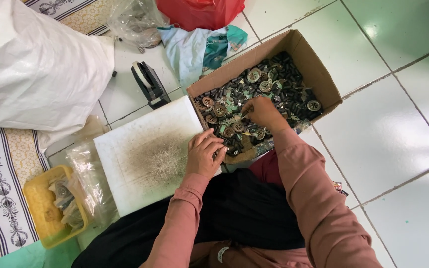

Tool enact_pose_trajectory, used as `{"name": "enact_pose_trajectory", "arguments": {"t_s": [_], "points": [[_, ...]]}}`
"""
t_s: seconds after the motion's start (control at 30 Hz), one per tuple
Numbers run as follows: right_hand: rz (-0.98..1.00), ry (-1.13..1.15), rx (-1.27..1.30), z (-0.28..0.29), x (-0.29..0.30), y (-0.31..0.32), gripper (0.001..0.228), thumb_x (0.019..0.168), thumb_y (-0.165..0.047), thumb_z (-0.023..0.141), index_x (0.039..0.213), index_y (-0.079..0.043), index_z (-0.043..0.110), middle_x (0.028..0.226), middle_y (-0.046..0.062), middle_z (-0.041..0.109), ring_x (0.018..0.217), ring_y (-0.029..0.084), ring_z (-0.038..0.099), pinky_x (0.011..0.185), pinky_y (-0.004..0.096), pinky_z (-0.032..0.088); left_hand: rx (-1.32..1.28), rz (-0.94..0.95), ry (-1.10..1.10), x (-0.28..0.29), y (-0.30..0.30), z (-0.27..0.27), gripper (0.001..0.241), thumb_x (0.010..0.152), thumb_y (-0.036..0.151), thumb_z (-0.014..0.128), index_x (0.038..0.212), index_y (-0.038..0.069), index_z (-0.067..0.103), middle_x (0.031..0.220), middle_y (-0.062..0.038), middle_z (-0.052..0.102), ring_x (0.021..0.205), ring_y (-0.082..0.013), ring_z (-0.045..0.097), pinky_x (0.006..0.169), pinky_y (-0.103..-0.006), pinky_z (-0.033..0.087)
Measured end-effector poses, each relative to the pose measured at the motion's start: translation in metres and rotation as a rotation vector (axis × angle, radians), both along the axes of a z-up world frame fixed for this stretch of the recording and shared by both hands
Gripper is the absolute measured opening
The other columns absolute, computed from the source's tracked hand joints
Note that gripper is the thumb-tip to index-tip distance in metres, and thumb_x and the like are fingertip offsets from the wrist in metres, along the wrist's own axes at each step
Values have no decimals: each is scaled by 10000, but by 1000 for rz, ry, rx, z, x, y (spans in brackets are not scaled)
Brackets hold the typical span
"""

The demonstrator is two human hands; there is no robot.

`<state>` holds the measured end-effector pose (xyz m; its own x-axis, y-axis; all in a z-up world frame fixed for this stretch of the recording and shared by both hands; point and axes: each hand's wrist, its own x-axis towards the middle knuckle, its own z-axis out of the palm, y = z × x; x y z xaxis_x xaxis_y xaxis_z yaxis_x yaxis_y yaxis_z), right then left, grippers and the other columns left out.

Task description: Sorting small metal gears and components from a large box into individual plastic bags.

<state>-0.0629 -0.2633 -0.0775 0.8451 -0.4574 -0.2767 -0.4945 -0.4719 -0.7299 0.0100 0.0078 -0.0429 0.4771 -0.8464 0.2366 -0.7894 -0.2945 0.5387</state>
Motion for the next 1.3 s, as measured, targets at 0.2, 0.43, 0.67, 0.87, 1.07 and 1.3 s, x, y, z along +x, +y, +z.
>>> {"name": "enact_pose_trajectory", "arguments": {"t_s": [0.2,0.43,0.67,0.87,1.07,1.3], "points": [[-210,-299,673,19,-7,-5,318,992,-19,584,1292,84,568,1136,257,681,994,293,726,836,403,655,28,0,9,0,1,0,274,1045,399,566,883,234,713,1116,84,726,1426,-181,481,1192,-513,330],[-369,-533,950,51,0,6,232,1025,-117,642,1193,39,611,1093,154,694,972,214,754,819,311,676,14,-3,11,1,2,-3,257,1037,402,582,880,242,709,1109,93,718,1430,-170,470,1195,-498,322],[-270,-417,642,9,0,-3,217,994,-62,690,1187,34,664,1005,183,715,840,202,741,675,258,628,58,1,23,-2,1,6,261,1070,377,541,914,239,699,1143,89,697,1438,-182,453,1207,-517,351],[-83,-215,611,55,-1,22,286,916,-153,818,1104,29,703,917,194,763,732,217,744,613,300,615,67,10,23,0,1,4,254,1075,386,537,952,245,709,1137,93,704,1428,-187,469,1197,-535,371],[142,-19,623,71,-9,47,290,814,-252,914,921,-30,760,783,148,770,655,210,706,592,326,579,54,35,61,3,2,-1,256,1079,438,533,1002,263,703,1134,99,716,1423,-175,477,1188,-544,365],[187,80,587,59,-3,62,323,785,-301,937,968,-72,802,759,110,783,616,172,681,612,317,559,66,28,1,7,3,-13,232,1065,435,561,1005,271,714,1131,114,722,1430,-144,472,1169,-488,363]]}}
